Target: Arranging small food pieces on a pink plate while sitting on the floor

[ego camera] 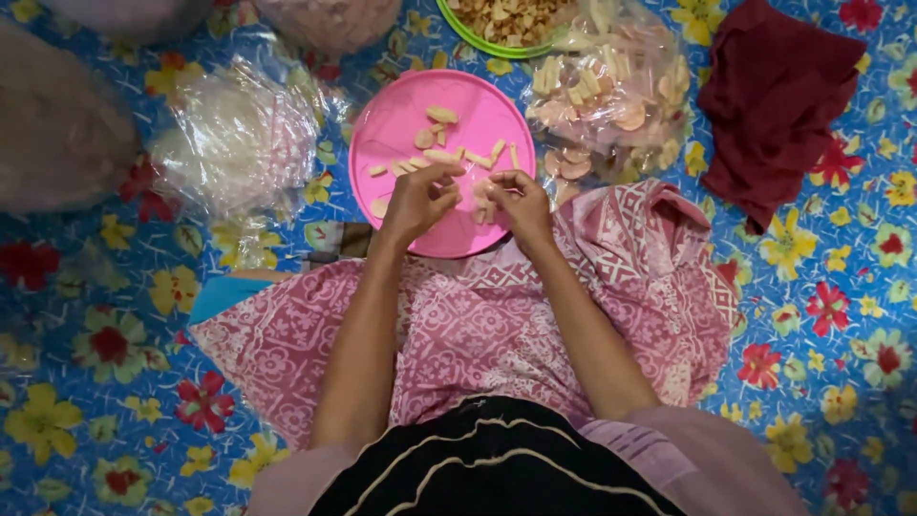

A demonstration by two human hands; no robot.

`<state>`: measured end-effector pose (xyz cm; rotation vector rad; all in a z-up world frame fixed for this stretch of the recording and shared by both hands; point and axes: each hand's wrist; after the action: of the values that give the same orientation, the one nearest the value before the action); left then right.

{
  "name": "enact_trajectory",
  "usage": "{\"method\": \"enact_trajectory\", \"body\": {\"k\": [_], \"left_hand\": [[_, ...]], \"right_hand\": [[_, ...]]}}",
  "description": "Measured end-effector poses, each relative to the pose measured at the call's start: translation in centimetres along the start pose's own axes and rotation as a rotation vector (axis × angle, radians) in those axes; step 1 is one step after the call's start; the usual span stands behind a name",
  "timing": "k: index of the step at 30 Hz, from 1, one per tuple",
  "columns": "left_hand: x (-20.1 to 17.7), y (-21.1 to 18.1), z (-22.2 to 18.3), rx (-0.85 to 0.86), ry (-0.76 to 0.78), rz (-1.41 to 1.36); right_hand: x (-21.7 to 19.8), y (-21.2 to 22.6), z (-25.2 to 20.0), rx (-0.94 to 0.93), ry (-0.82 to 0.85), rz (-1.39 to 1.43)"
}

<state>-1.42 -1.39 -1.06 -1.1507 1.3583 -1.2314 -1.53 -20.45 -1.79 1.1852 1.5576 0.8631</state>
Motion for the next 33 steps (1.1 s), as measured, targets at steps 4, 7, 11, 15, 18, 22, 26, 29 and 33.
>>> {"method": "enact_trajectory", "body": {"k": [4,7,11,15,18,22,26,29,33], "left_hand": [[0.1,0.3,-0.2,0.016,0.007,0.031],[0.4,0.0,-0.1,0.023,0.044,-0.021],[0.5,-0.3,0.0,0.012,0.071,-0.112],[0.2,-1.2,-0.5,0.002,0.094,-0.170],[0.2,-1.1,-0.4,-0.001,0.092,-0.184],[0.7,-2.5,-0.3,-0.013,0.084,-0.213],[0.8,-2.3,0.0,0.036,0.080,-0.114],[0.6,-1.7,0.3,0.109,0.047,-0.031],[0.4,-2.2,0.2,0.098,0.022,-0.068]], "right_hand": [[0.1,1.8,-1.4,0.020,-0.001,0.004],[0.2,0.9,-1.0,-0.006,0.002,-0.032],[0.2,1.5,-1.3,0.020,-0.009,0.032],[0.2,1.3,-1.0,0.038,0.013,0.050],[0.1,2.7,-1.5,0.016,0.057,0.176],[0.3,0.8,-0.5,-0.006,0.055,0.115],[0.3,1.0,-0.6,-0.011,0.041,0.086],[0.2,0.6,-0.3,-0.022,0.050,0.088],[0.3,1.5,-0.6,-0.059,0.097,0.145]]}}
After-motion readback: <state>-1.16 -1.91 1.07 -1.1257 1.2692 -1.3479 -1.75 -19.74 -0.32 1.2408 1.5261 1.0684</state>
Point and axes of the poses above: each hand's wrist, its own z-axis towards the middle knuckle, its own x-axis out of the palm, y = z × x, and after that the axes turned 15 degrees about -z, right-handed
